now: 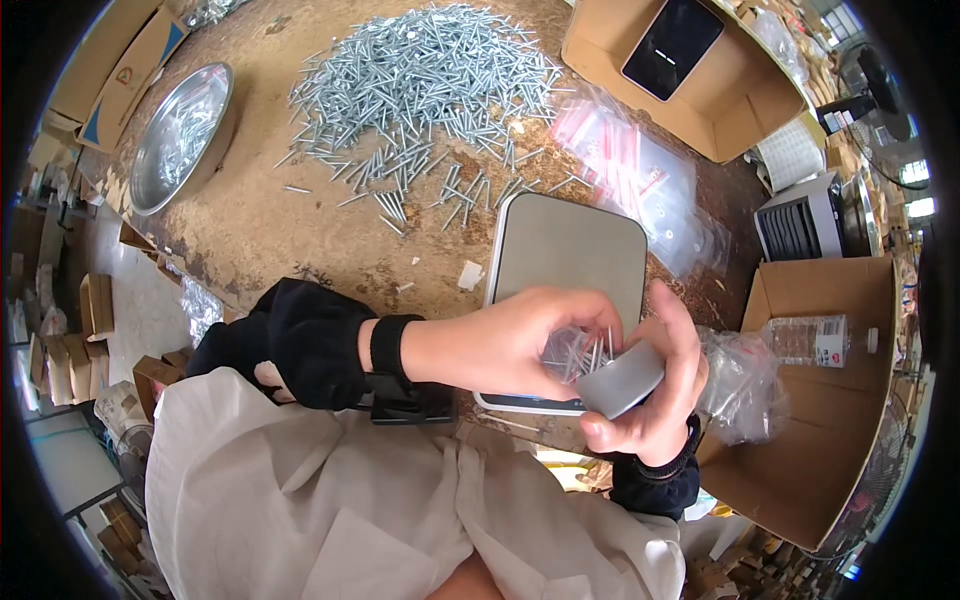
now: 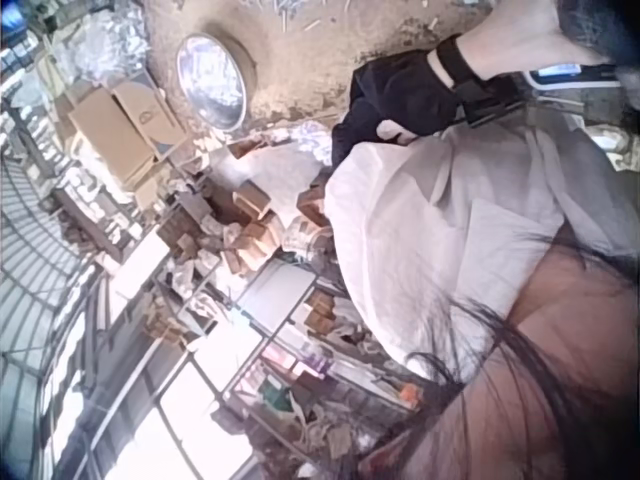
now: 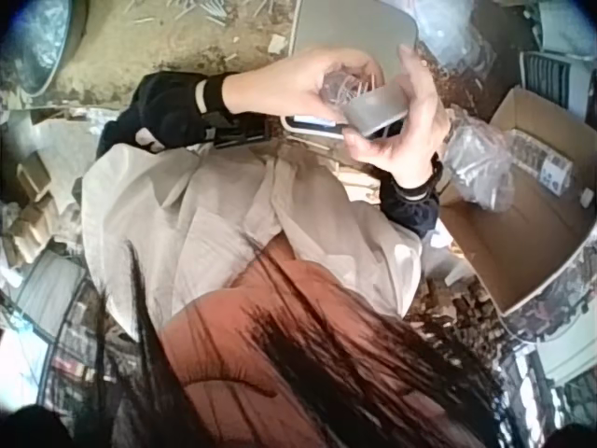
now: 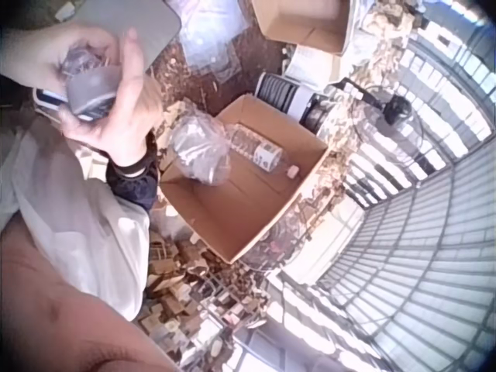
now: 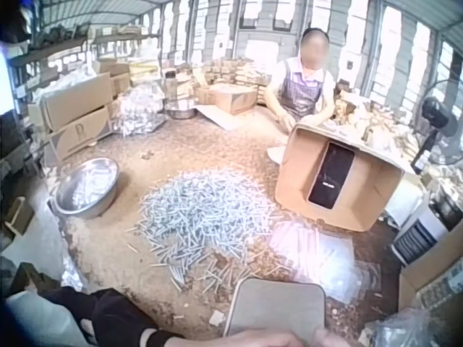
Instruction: The person repeatedly scoops nails from a large pile on a table and places them onto a digital scale. After weighing, the person transfers the nails into small plastic bags and seals them. The process is repeated multiple times throughout the video.
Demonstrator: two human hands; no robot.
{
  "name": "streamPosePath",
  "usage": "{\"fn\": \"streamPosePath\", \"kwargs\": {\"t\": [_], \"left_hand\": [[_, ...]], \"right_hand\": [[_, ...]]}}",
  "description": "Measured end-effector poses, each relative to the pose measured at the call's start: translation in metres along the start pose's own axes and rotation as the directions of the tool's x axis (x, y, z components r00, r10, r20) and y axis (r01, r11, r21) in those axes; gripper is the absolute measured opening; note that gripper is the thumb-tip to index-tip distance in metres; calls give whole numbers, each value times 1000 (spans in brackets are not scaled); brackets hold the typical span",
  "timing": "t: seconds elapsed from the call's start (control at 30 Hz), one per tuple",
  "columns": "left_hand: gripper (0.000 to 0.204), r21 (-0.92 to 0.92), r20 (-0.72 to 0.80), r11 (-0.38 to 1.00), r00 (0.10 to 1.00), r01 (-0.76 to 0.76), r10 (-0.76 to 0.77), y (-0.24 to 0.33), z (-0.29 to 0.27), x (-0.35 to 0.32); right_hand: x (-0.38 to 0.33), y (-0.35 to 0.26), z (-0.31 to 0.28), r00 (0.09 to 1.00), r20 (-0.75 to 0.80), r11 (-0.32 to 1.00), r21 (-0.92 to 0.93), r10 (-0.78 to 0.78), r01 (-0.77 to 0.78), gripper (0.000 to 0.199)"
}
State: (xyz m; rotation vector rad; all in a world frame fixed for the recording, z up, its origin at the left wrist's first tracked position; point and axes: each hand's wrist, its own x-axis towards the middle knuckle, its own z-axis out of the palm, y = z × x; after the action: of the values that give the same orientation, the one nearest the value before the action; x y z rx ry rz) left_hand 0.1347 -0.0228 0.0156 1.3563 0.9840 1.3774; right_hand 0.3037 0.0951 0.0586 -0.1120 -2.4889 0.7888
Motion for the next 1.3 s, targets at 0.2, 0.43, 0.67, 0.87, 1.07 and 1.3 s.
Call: {"fn": "streamPosePath", "kwargs": {"t": [0.2,0.43,0.67,0.87,1.07,1.3], "left_hand": [[43,-14,19,1000,999,27,-26,1,-1,0],[42,-144,15,983,994,113,-112,10,-1,0],[34,-225,15,973,999,47,-45,3,-3,-1],[26,-309,-67,951,997,11,-34,0,-3,0],[35,-176,-123,981,990,-87,65,-3,-8,1],[56,-200,-251,969,964,-143,91,-7,-20,3]], "right_hand": [[-5,1,4,975,13,927,305,223,-216,111],[0,-18,9,882,95,567,733,461,-375,121],[4,-21,4,847,90,464,804,523,-372,120],[11,-2,6,866,-87,744,559,492,-366,92],[15,20,8,942,82,944,-71,327,-321,73],[23,-5,0,962,272,940,-329,6,87,38]]}}
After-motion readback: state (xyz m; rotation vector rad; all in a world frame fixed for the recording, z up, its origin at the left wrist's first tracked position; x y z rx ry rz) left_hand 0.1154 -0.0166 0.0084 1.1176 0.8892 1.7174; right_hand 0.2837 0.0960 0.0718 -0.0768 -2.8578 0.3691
